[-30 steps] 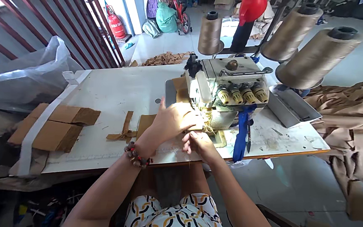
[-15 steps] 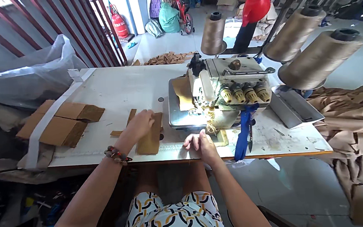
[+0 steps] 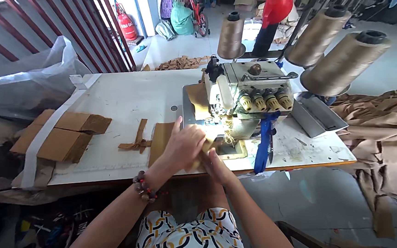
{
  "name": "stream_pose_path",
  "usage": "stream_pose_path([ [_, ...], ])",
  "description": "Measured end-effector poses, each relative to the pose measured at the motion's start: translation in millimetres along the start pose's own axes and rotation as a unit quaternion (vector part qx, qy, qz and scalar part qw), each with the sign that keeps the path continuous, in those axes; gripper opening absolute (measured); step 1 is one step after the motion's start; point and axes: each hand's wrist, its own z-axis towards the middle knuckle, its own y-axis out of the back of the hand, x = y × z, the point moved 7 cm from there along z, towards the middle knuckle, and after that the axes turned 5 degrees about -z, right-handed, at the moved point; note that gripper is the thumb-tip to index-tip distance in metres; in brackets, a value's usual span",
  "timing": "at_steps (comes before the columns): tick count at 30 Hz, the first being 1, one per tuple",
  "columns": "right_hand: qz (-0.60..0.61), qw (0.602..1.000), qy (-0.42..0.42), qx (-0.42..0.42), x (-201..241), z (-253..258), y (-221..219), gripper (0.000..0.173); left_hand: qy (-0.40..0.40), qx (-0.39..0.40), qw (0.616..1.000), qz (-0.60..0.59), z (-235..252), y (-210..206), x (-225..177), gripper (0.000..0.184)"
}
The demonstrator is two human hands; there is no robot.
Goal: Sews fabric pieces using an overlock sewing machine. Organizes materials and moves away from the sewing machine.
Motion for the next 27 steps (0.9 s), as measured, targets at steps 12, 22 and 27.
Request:
stream_pose_path([
  [12, -0.012, 0.996, -0.029, -0.089, 22, -1, 26, 0.023, 0.057, 0.080, 0.993, 0.061, 18, -18, -10, 0.037],
  [22, 0.015, 1.000, 0.025, 0.000, 25, 17, 25, 0.039, 0.046, 0.120, 0.992, 0.001, 32, -8, 5, 0.034],
  [27, -0.027, 0.998, 0.052, 0.038, 7, 16, 29, 0.043, 0.095, 0.169, 0.979, -0.060, 60, -2, 25, 0.043],
])
